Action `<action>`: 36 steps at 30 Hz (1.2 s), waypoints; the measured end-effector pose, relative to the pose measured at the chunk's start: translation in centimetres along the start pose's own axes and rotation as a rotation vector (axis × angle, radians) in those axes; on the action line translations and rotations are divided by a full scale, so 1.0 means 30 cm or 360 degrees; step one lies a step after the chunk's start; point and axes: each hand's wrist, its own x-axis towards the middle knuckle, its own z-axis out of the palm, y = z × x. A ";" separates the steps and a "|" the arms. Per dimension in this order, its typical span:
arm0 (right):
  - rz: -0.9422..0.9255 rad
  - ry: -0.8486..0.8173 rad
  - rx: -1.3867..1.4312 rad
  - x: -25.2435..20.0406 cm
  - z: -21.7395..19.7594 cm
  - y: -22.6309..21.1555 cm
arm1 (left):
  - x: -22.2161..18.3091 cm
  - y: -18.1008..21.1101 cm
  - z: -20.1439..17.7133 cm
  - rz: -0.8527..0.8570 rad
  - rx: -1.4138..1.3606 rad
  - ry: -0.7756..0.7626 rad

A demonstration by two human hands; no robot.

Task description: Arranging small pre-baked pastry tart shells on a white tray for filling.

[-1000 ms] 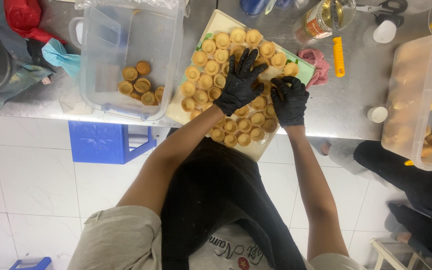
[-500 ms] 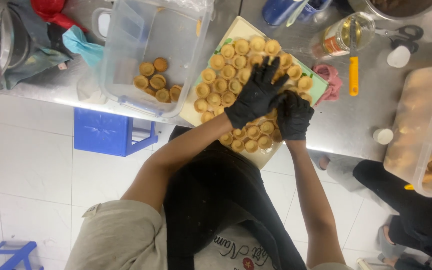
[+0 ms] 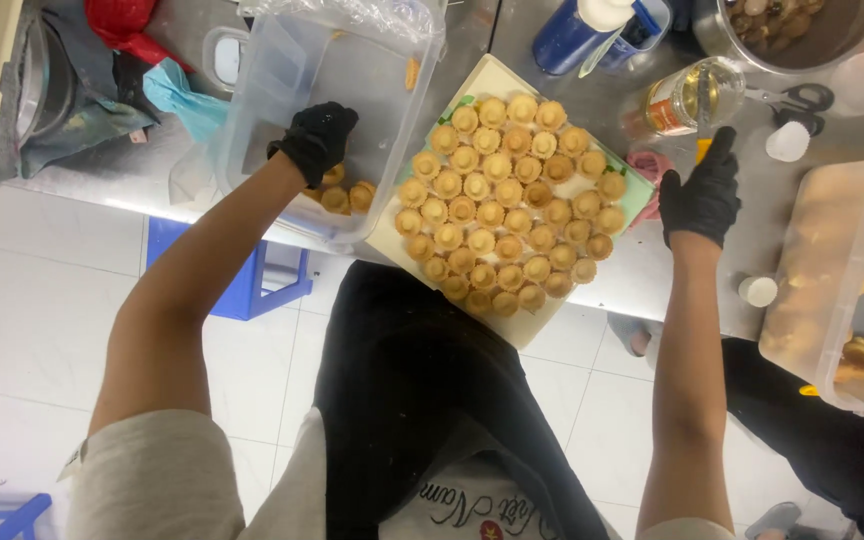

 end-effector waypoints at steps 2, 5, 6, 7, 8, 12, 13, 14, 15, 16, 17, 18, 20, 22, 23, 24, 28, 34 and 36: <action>0.0063 -0.0102 0.0042 -0.003 0.101 0.105 | 0.029 0.004 -0.049 0.0028 -0.0061 -0.0120; 0.0135 -0.0154 0.0246 -0.020 0.212 0.280 | 0.056 0.054 -0.189 -0.0065 -0.0264 -0.0458; 0.0136 -0.0109 0.0408 -0.034 0.242 0.338 | 0.051 0.078 -0.245 -0.0191 -0.0409 -0.0678; 0.0140 -0.0100 0.0410 -0.021 0.197 0.309 | 0.056 0.064 -0.253 -0.0186 -0.0403 -0.0674; 0.0374 -0.0133 0.0835 -0.006 0.152 0.280 | 0.063 0.050 -0.261 -0.0096 -0.0442 -0.0551; 0.1048 -0.0302 0.1789 -0.036 -0.017 0.242 | 0.020 0.174 -0.578 -0.0097 -0.0879 -0.0191; 0.1053 -0.0294 0.1790 -0.022 -0.033 0.226 | 0.012 0.237 -0.670 -0.0089 -0.0876 -0.0193; 0.1034 -0.0314 0.1707 -0.008 -0.048 0.209 | 0.003 0.301 -0.762 -0.0040 -0.1195 -0.0171; 0.1021 -0.0340 0.1620 -0.007 -0.067 0.195 | -0.016 0.369 -0.846 0.0005 -0.1520 -0.0156; 0.1031 -0.0339 0.1616 0.013 -0.052 0.196 | 0.003 0.434 -0.865 0.0008 -0.1523 -0.0166; 0.1026 -0.0370 0.1499 0.040 -0.034 0.194 | 0.022 0.496 -0.888 -0.0034 -0.1872 -0.0209; 0.1020 -0.0401 0.1382 0.067 -0.018 0.192 | 0.040 0.558 -0.912 -0.0079 -0.2221 -0.0253; 0.1037 -0.0400 0.1411 0.118 0.012 0.175 | 0.096 0.635 -0.857 -0.0015 -0.2413 -0.0215; 0.1052 -0.0405 0.1438 0.143 0.028 0.165 | 0.137 0.711 -0.795 0.0048 -0.2609 -0.0176; 0.1080 -0.0404 0.1455 0.146 0.030 0.160 | 0.153 0.746 -0.764 0.0025 -0.2664 -0.0205; 0.1108 -0.0404 0.1471 0.150 0.034 0.155 | 0.169 0.780 -0.732 0.0002 -0.2719 -0.0234; 0.1223 -0.0363 0.1580 0.126 0.038 0.166 | 0.153 0.868 -0.695 0.0110 -0.2797 -0.0191; 0.1247 -0.0181 0.1711 0.100 0.096 0.167 | 0.181 0.952 -0.628 -0.0044 -0.2973 -0.0399; 0.1295 -0.0124 0.1960 0.083 0.134 0.179 | 0.185 0.975 -0.633 -0.0003 -0.2916 -0.0373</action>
